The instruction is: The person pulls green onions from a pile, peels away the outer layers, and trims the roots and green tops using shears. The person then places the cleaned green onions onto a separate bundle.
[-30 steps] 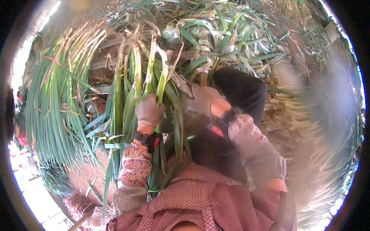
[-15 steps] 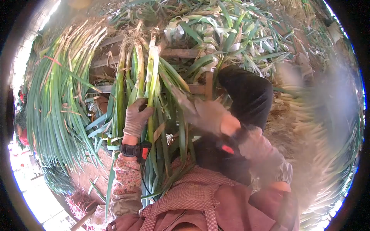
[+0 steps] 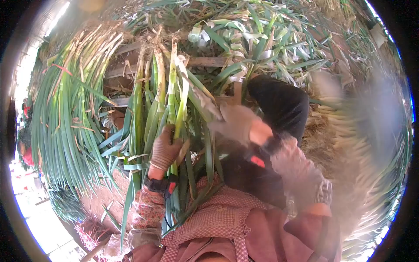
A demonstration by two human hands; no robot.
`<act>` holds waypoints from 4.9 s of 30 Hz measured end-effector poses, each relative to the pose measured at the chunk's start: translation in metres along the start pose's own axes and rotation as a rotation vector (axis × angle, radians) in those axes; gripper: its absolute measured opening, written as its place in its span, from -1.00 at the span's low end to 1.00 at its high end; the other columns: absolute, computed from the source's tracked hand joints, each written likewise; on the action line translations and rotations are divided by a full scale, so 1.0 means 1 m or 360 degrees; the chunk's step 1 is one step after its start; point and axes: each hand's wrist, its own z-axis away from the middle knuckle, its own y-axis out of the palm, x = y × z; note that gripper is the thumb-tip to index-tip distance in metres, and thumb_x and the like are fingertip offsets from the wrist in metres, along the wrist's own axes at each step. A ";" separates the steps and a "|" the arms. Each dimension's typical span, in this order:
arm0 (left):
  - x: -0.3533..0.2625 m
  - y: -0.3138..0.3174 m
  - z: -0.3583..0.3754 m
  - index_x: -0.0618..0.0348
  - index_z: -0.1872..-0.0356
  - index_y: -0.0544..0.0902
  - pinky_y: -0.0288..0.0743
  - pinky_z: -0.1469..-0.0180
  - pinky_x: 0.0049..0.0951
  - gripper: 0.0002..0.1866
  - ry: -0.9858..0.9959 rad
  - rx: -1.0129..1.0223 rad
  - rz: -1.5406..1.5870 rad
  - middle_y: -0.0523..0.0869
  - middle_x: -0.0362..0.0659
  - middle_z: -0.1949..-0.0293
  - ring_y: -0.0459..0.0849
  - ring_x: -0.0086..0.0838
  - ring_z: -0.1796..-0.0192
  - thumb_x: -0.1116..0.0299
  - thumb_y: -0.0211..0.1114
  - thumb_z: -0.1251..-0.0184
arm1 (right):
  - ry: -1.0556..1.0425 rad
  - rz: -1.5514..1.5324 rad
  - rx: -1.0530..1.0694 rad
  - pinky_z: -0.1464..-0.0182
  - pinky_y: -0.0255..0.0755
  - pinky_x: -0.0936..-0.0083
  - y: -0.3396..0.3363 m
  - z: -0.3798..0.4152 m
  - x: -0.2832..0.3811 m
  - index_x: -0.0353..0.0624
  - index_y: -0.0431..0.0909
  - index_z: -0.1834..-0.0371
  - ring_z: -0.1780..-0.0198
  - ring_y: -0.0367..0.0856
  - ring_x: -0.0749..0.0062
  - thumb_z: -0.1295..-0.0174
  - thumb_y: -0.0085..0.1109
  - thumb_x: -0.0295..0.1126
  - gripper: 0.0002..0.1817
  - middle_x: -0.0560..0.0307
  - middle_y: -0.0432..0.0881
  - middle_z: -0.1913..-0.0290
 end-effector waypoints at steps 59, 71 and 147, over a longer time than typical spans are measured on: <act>-0.034 -0.005 -0.112 0.01 0.02 0.69 0.60 -0.02 -0.06 -0.61 -0.0197 -0.0199 -0.1098 0.73 -0.02 0.05 0.75 -0.08 0.01 0.06 0.41 -0.21 | -0.0108 0.0060 0.0097 0.02 0.55 0.01 0.008 0.003 0.012 -0.29 0.45 -0.12 0.10 0.69 -0.27 -0.29 0.12 -0.04 -0.46 -0.30 0.71 0.17; -0.025 -0.002 -0.109 0.08 0.02 0.68 0.60 -0.03 -0.06 -0.43 -0.0405 -0.0149 -0.0815 0.75 0.05 0.02 0.75 -0.02 -0.01 -0.15 0.46 -0.12 | -0.0035 0.0174 0.0173 0.05 0.56 0.00 0.017 0.000 0.028 -0.23 0.46 -0.12 0.15 0.71 -0.22 -0.33 0.10 0.00 -0.47 -0.23 0.71 0.23; -0.013 0.066 -0.090 0.30 -0.08 0.61 0.59 0.15 -0.37 -0.57 -0.0123 0.0095 0.1421 0.75 -0.12 0.21 0.71 -0.42 0.23 0.29 0.42 -0.25 | 0.0462 0.0029 -0.0065 -0.11 0.52 0.13 -0.029 -0.118 -0.035 -0.41 0.65 0.04 0.03 0.72 -0.19 -0.24 0.11 0.18 -0.29 -0.34 0.73 0.11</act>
